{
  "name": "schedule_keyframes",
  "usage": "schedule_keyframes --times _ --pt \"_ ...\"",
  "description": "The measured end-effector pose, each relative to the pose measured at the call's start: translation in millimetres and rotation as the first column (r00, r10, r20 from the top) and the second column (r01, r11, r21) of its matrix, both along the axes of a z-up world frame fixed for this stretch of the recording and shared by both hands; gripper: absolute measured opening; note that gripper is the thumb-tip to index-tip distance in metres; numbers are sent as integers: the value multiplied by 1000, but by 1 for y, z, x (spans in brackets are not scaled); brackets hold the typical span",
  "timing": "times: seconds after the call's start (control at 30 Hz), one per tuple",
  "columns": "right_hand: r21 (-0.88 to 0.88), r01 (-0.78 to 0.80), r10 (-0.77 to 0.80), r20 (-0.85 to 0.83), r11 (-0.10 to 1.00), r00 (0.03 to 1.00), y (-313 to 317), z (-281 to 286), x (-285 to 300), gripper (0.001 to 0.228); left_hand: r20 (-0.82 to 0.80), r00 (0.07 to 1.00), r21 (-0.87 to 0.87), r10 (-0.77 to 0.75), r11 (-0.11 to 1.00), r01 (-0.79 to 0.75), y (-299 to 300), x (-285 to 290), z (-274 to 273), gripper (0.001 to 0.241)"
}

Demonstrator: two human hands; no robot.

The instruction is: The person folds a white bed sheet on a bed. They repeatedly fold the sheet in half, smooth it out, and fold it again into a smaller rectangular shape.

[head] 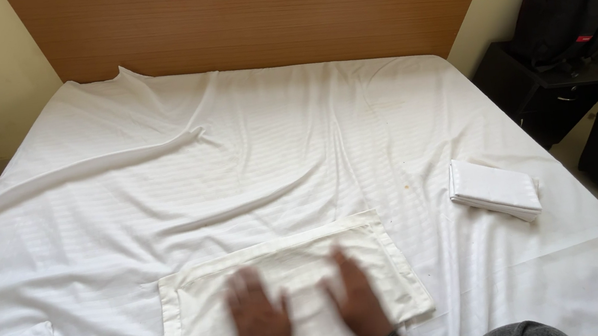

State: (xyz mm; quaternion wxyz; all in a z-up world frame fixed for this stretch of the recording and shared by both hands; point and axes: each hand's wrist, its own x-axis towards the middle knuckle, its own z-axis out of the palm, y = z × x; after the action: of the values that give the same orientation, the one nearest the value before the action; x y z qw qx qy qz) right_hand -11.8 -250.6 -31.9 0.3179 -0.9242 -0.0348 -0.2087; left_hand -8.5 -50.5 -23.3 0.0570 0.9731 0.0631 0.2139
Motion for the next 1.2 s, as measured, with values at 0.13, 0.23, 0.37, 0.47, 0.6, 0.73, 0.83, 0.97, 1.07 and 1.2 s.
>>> schedule_keyframes --times 0.13,0.23,0.37,0.47,0.6,0.73,0.83,0.97,1.07,1.2 --pt "-493 89 -113 -20 865 993 46 -22 -26 74 40 934 -16 -355 934 356 -36 -10 -37 71" --pt "-465 440 -315 324 769 892 26 -18 -20 86 70 951 -133 -301 942 308 -28 -21 -16 72" --pt "-641 349 -590 -205 684 781 -15 3 -2 87 -71 988 -95 -138 987 131 -1 -14 1 75" --pt "-473 451 -537 -55 756 842 -63 -15 23 72 -233 968 -5 93 995 -96 15 -11 7 74" --pt "-263 470 -525 -206 842 826 -98 27 36 28 -253 947 116 198 978 -174 18 -18 15 70" --pt "-180 461 -481 -524 869 703 -116 63 49 24 -319 919 195 231 965 -174 12 -17 25 70" --pt "-98 446 -411 -597 890 689 -131 52 48 27 -313 920 200 234 964 -177 12 -18 25 70" --pt "2 450 -374 -552 893 745 -123 55 39 21 -337 911 223 236 961 -166 12 -23 32 69" --pt "30 461 -381 -517 887 766 -130 51 41 15 -279 933 231 226 959 -163 9 -21 30 67" --pt "119 475 -382 -441 872 812 -151 10 56 17 -273 931 230 243 956 -182 12 -21 26 69"
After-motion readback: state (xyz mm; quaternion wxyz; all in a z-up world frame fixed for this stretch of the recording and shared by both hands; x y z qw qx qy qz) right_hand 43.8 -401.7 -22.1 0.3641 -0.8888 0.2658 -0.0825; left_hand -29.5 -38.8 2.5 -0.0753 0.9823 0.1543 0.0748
